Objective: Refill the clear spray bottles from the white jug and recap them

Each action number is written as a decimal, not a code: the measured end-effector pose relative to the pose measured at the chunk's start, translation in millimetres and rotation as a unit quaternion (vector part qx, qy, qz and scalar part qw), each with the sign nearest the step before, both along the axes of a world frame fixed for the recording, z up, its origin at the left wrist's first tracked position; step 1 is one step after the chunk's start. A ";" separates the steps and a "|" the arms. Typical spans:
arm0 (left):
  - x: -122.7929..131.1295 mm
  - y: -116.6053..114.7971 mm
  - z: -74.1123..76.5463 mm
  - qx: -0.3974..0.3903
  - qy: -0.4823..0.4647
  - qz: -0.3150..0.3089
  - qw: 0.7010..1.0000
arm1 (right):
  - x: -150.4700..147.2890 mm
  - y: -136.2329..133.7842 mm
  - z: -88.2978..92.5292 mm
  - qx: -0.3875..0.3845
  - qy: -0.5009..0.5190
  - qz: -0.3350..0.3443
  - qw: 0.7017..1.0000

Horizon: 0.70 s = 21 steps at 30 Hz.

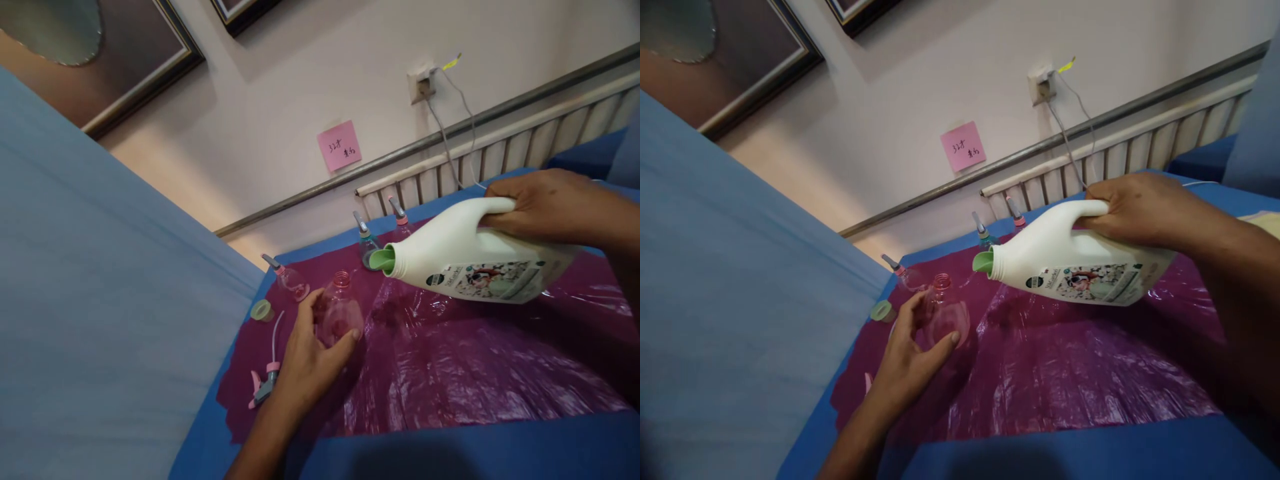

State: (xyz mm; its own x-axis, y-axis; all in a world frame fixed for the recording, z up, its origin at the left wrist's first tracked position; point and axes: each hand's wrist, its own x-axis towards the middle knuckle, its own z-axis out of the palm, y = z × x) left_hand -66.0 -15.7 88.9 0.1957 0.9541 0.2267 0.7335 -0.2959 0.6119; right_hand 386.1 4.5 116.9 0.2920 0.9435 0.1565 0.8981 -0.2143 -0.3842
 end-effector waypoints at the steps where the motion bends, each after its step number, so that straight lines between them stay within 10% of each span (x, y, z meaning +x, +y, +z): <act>1: 1.9 1.8 -0.6 0.006 0.008 -0.009 1.000 | 0.5 -0.3 0.7 -0.013 -0.006 0.001 1.000; 21: 2.7 34.9 19.8 0.109 0.195 -0.125 0.967 | -4.3 9.9 -6.3 -0.030 -0.070 0.052 0.996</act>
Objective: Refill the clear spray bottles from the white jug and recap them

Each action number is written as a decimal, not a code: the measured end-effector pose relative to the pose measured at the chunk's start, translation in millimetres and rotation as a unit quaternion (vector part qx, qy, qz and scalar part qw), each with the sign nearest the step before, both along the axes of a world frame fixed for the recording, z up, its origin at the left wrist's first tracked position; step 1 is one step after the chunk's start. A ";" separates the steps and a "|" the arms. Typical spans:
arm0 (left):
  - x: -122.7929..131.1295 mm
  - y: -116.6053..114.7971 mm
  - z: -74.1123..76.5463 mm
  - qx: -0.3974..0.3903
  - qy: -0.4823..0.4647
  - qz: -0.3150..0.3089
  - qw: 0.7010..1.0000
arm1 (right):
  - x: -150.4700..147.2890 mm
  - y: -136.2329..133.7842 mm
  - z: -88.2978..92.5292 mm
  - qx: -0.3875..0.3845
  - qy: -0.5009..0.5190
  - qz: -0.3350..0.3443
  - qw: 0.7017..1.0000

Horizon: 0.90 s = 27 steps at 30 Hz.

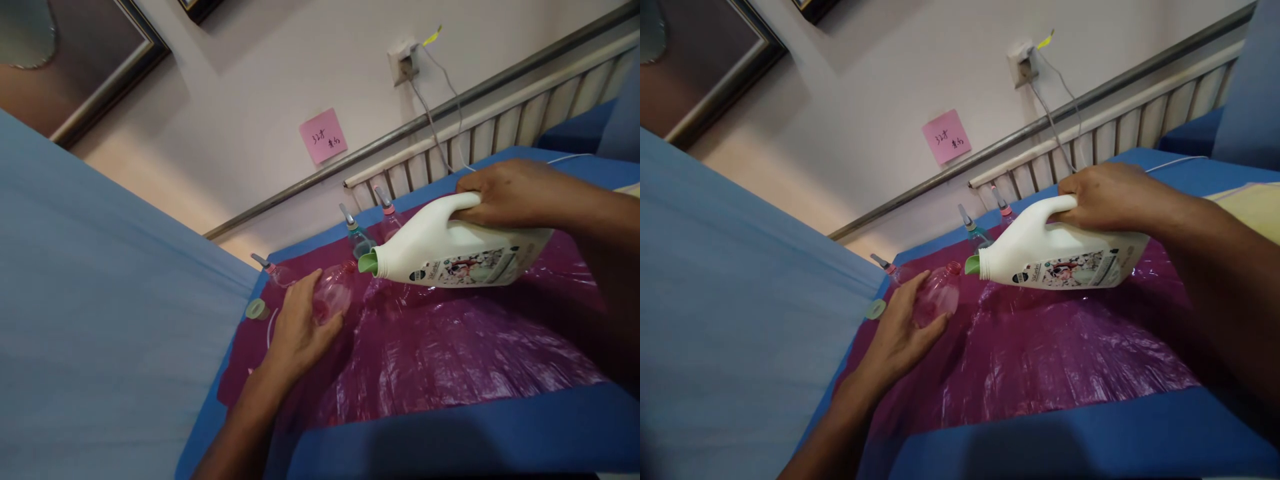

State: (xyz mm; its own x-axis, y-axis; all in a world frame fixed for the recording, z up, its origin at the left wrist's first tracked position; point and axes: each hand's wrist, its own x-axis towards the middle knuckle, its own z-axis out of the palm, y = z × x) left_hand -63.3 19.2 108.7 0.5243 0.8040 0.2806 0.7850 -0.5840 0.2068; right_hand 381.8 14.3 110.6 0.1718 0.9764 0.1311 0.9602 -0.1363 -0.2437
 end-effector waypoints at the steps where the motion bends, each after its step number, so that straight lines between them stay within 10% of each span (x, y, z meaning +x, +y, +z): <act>1: -0.3 0.8 0.4 0.003 0.004 -0.007 1.000 | -0.3 0.3 -0.2 0.002 -0.004 0.003 1.000; 27: 8.4 8.2 16.8 0.100 0.113 -0.075 0.986 | -8.9 -2.1 6.2 -0.005 -0.019 -0.014 1.000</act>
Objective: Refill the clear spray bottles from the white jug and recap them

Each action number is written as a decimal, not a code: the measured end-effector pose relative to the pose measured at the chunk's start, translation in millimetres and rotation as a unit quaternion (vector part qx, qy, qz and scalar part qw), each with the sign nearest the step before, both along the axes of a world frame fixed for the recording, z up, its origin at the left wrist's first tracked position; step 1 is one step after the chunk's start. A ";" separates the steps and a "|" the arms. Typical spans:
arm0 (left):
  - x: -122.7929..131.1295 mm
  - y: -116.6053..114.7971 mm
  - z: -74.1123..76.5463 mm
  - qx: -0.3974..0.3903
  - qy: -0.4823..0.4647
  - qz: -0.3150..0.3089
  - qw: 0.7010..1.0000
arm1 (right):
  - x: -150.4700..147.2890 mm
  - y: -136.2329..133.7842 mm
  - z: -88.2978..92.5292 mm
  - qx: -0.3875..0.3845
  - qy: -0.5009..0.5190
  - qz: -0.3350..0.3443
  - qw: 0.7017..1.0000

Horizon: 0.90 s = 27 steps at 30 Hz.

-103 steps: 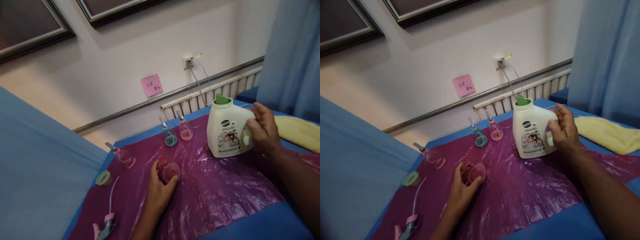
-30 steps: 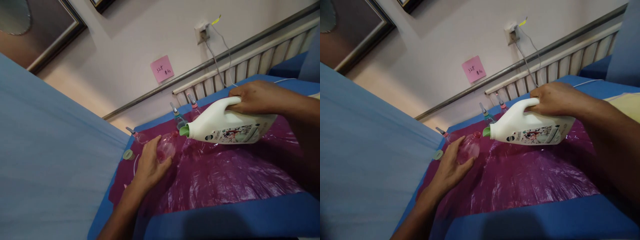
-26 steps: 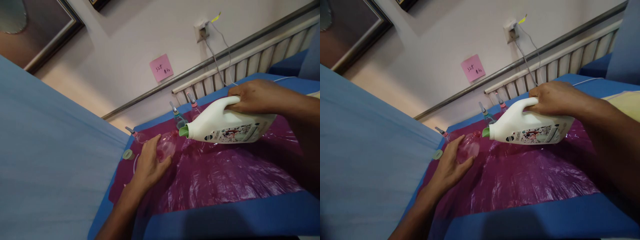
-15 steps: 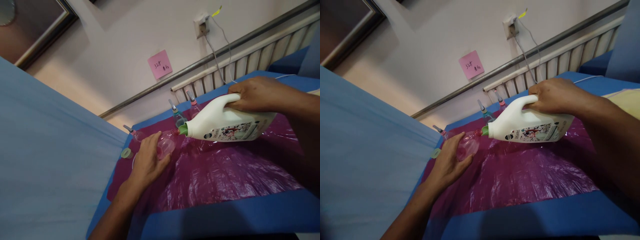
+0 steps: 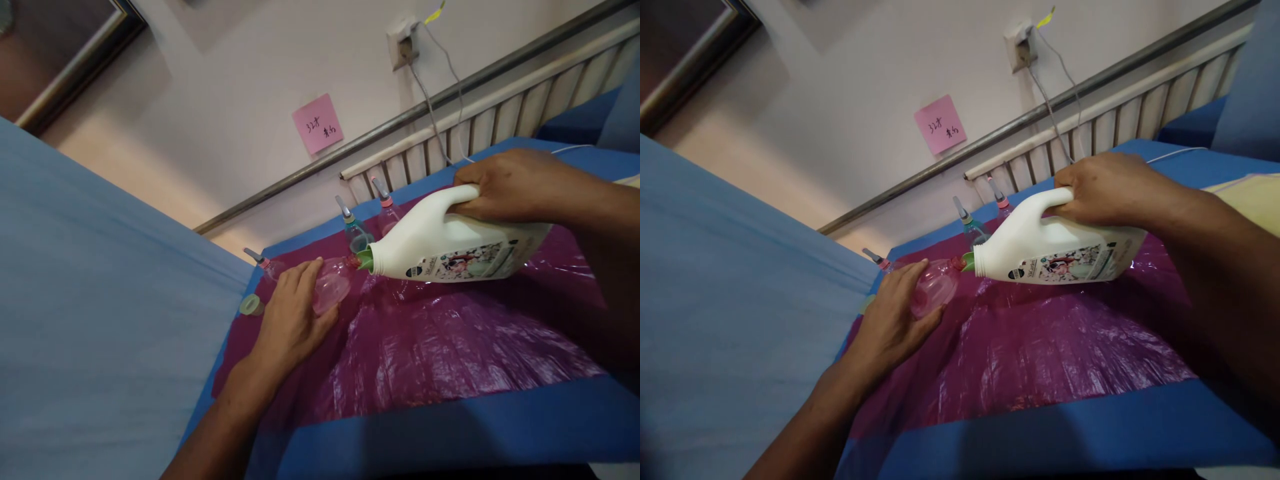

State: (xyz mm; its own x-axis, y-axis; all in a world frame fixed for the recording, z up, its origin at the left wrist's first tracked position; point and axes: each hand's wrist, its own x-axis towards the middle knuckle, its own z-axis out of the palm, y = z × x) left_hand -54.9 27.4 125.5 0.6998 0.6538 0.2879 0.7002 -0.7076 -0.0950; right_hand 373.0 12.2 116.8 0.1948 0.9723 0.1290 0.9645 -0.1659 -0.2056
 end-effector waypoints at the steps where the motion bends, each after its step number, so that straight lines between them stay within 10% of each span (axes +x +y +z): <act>1: 1.3 -0.3 1.9 0.003 0.009 0.002 1.000 | -0.4 0.1 -0.1 -0.001 -0.001 -0.001 1.000; 27: 21.5 -0.2 35.7 0.052 0.135 0.001 0.989 | -10.1 -0.3 4.9 -0.010 -0.003 -0.005 1.000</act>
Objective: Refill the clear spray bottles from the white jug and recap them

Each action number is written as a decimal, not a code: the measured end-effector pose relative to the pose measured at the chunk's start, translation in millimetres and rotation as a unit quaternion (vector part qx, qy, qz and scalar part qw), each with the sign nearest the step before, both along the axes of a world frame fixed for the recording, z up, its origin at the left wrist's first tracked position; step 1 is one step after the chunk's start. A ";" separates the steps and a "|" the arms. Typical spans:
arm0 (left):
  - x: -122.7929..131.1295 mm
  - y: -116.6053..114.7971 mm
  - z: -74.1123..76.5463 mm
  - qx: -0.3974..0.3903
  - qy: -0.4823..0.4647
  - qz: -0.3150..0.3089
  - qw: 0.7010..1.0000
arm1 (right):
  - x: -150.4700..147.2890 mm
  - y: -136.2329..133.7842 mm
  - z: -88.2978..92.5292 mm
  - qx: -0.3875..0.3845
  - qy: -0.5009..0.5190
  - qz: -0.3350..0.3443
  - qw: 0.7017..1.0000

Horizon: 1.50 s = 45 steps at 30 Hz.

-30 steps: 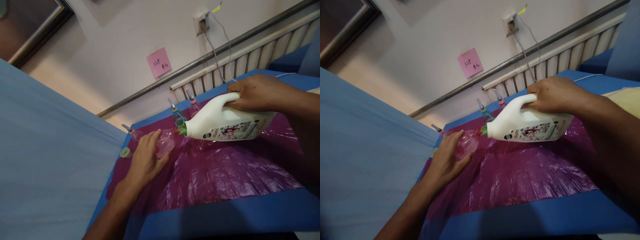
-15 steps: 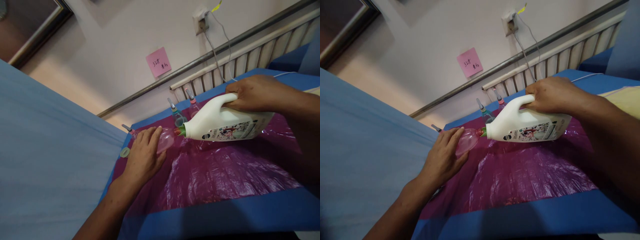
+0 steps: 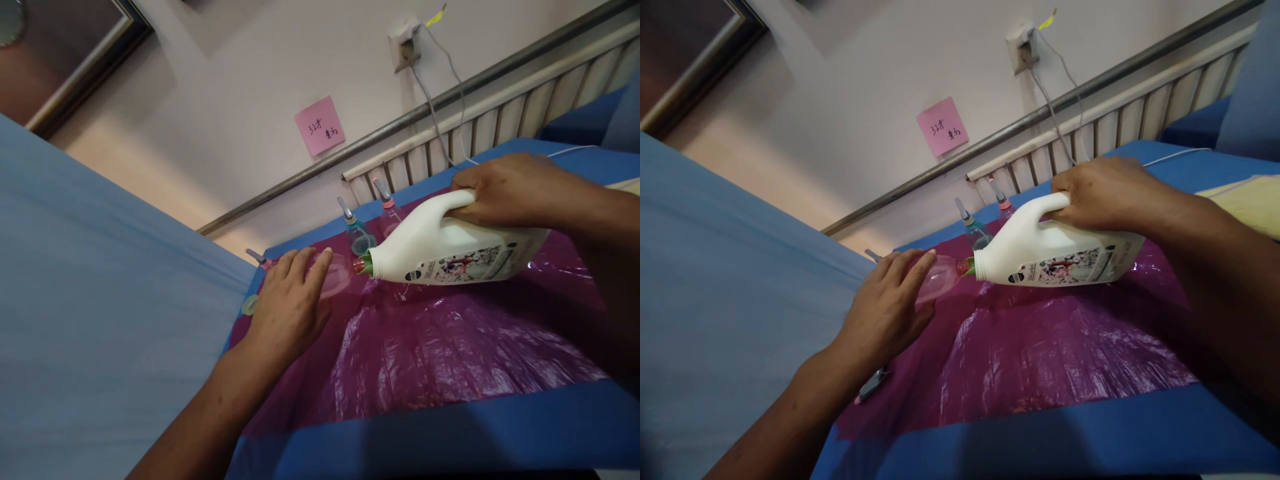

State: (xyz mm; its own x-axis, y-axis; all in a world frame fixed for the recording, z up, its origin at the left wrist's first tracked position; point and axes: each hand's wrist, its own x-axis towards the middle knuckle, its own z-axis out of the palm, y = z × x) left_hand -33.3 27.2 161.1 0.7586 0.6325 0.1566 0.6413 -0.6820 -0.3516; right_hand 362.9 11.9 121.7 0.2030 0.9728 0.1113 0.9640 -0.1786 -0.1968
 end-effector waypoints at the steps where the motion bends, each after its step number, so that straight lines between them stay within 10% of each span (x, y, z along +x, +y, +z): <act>1: 1.0 -0.3 1.3 0.000 0.005 0.001 1.000 | 0.1 0.2 -0.3 0.001 -0.002 0.000 1.000; 45: 32.4 4.5 30.8 0.072 0.160 -0.009 0.984 | 2.4 3.4 -3.7 0.009 -0.014 0.000 1.000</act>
